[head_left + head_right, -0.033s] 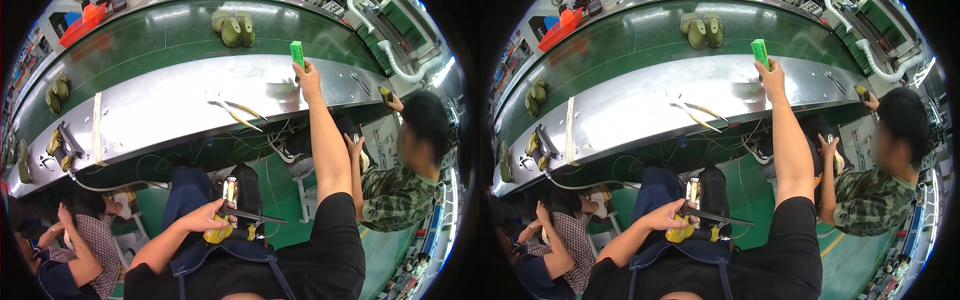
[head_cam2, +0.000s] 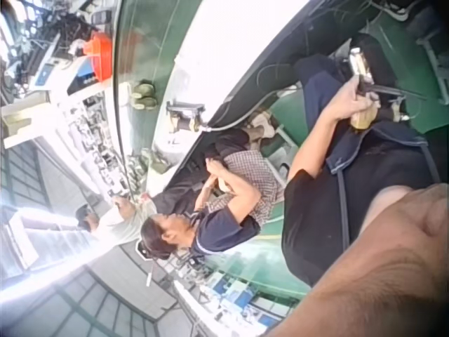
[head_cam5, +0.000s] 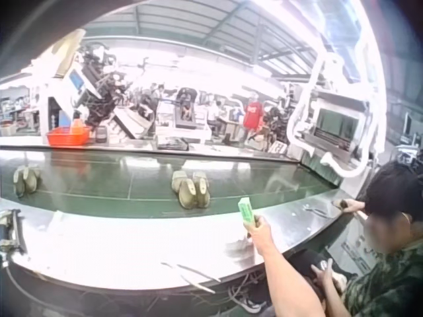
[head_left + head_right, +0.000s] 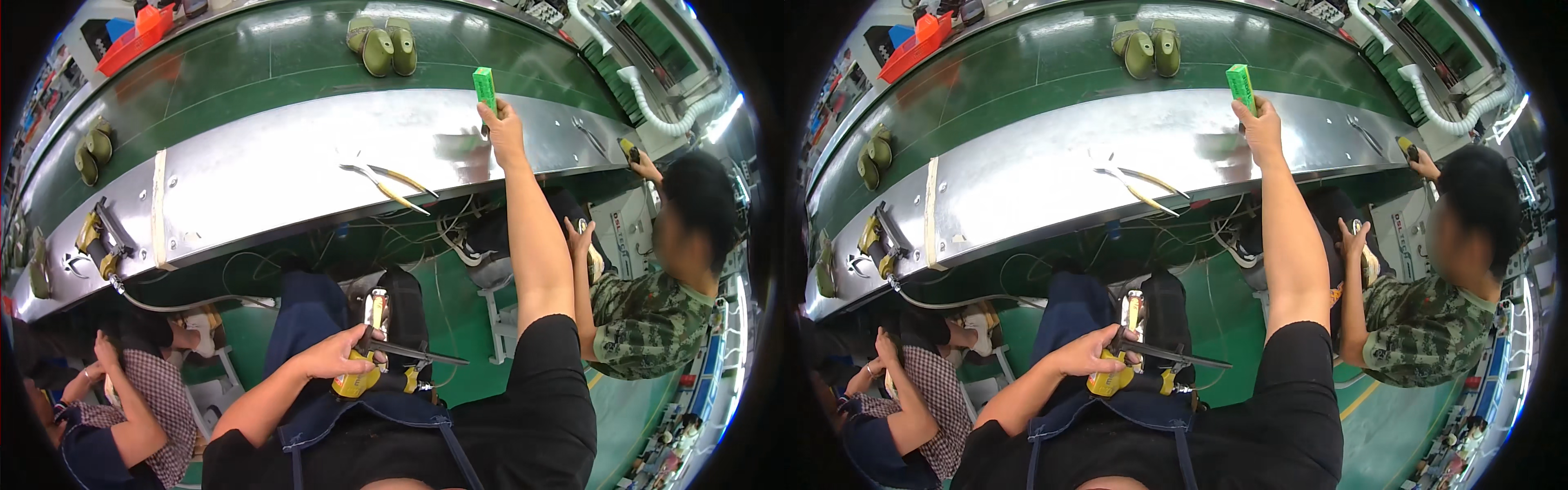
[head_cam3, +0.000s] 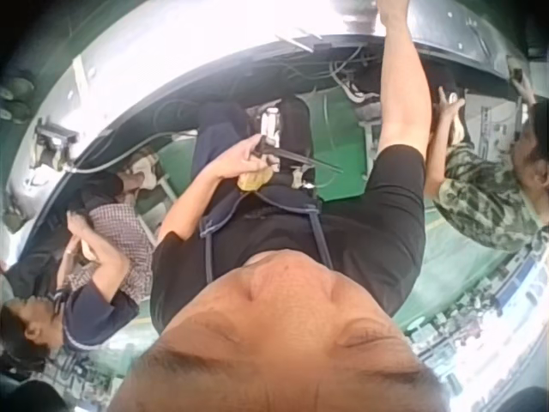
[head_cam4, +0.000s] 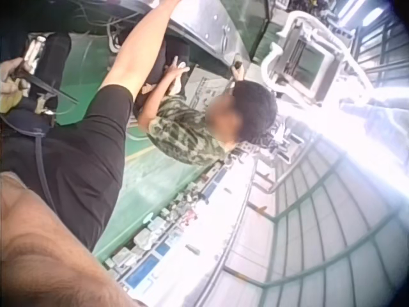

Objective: The person assembles green slippers on a factory assembly line. They pick up a slipper, use a staple gun to attach the sole, and then place the finished product on the conveyor belt. The process is repeated for multiple units.

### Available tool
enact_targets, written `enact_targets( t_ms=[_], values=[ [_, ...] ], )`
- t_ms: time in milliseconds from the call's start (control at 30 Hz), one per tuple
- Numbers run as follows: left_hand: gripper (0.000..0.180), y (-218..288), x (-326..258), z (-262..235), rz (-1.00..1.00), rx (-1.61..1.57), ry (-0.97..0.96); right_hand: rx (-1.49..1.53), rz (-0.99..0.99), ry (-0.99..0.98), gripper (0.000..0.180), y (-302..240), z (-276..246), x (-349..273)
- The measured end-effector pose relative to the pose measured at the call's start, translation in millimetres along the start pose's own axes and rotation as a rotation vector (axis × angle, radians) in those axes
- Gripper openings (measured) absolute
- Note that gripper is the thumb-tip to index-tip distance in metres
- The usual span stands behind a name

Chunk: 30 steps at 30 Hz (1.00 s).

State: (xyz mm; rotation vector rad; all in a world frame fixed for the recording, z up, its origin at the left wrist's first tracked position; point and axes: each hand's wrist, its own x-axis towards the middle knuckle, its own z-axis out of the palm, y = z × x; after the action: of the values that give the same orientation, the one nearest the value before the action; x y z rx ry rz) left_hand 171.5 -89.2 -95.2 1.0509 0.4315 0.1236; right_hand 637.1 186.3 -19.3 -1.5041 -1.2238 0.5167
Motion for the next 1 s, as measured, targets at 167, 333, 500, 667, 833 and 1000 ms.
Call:
enact_targets(
  t_ms=[167,333,500,667,833,1000],
  values=[
    [0.058,-2.0,3.0,-2.4,0.006,0.042,0.003,-0.276,-0.029,0.052,0.062,19.9,-11.4,1.1],
    [0.059,-1.3,1.2,-1.3,-0.004,0.012,0.017,-0.775,-0.045,0.035,0.038,4.2,-46.3,-29.6],
    [0.06,2.6,3.3,-1.0,-0.02,0.059,0.026,-0.866,0.114,-0.121,0.027,5.2,-62.5,-47.9],
    [0.058,5.5,2.1,0.5,0.016,0.113,0.027,-0.948,-0.007,0.024,0.02,13.7,-53.7,-45.4],
    [0.063,3.5,1.5,-1.0,0.04,0.074,0.053,-0.871,-0.129,0.079,0.022,16.1,-60.7,-41.8],
    [0.076,0.6,7.6,1.6,0.057,0.11,0.066,-0.238,0.07,-0.077,0.023,-62.6,-68.9,-134.8]
  ],
)
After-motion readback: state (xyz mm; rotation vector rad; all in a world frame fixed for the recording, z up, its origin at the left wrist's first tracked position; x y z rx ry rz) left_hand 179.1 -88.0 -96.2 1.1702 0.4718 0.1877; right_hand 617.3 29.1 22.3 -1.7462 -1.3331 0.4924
